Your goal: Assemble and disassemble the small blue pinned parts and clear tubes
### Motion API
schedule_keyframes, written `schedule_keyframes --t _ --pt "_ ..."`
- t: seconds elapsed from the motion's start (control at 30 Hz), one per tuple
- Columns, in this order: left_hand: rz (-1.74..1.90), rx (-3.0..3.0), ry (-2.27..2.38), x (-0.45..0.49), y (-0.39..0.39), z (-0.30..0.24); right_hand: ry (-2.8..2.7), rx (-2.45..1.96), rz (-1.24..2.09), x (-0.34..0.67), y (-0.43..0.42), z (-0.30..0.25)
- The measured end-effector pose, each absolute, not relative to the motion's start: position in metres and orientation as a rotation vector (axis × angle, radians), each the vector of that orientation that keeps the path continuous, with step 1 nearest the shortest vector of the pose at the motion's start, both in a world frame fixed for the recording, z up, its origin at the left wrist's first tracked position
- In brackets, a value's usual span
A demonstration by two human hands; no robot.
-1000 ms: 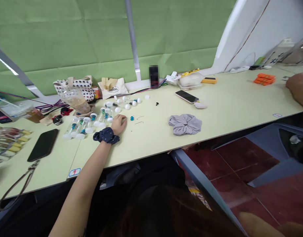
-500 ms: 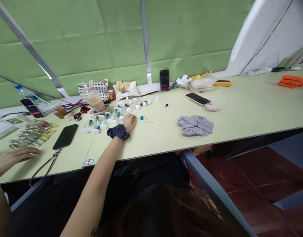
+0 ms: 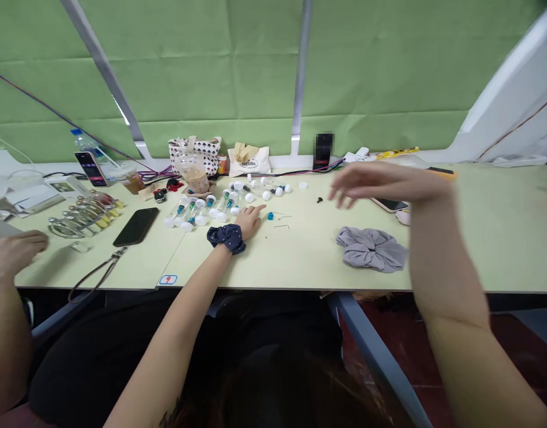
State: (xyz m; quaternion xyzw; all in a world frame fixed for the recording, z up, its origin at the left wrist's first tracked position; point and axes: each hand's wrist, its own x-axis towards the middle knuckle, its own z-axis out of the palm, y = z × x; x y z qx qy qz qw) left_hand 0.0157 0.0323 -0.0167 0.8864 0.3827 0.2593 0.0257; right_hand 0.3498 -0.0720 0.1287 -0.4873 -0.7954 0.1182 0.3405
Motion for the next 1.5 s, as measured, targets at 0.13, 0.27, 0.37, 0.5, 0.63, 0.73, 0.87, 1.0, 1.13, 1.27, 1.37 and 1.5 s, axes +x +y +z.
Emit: schedule_keyframes --t 0.13,0.27,0.37,0.5,0.63,0.73,0.87,1.0,1.13,1.27,1.37,1.5 --pt "0.639 2.772 1.226 0.023 0.018 -0.006 -2.234 -1.422 0.426 0.304 -0.016 0.095" --pt "0.607 2.621 1.416 0.042 0.011 0.001 -2.152 -1.678 0.283 0.254 0.023 0.041" --pt "0.698 2.498 1.549 0.057 0.013 0.0 -2.106 -1.786 0.314 0.235 0.031 0.022" --pt "0.868 2.398 1.517 0.062 0.022 -0.01 -2.012 -1.904 0.32 0.224 0.034 0.015" --pt "1.025 2.205 1.196 0.046 0.031 -0.018 -1.973 -1.882 0.296 0.219 0.037 0.006" --pt "1.13 1.948 0.969 0.033 0.036 -0.021 -2.0 -1.839 0.296 0.218 0.036 0.003" --pt "1.177 1.85 0.836 0.026 0.038 -0.024 -2.061 -1.613 0.449 0.221 0.029 0.012" --pt "1.163 1.854 0.798 0.025 0.038 -0.024 -2.07 -1.329 0.448 0.222 0.017 0.028" --pt "1.148 1.835 0.777 0.025 0.037 -0.023 -2.091 -1.258 0.468 0.221 0.009 0.036" --pt "1.155 1.813 0.749 0.026 0.036 -0.023 -2.089 -1.243 0.438 0.22 0.009 0.036" --pt "1.147 1.788 0.719 0.026 0.036 -0.023 -2.075 -1.232 0.451 0.219 0.01 0.035" --pt "1.149 1.762 0.677 0.026 0.035 -0.023 -2.064 -1.218 0.458 0.22 0.01 0.035"
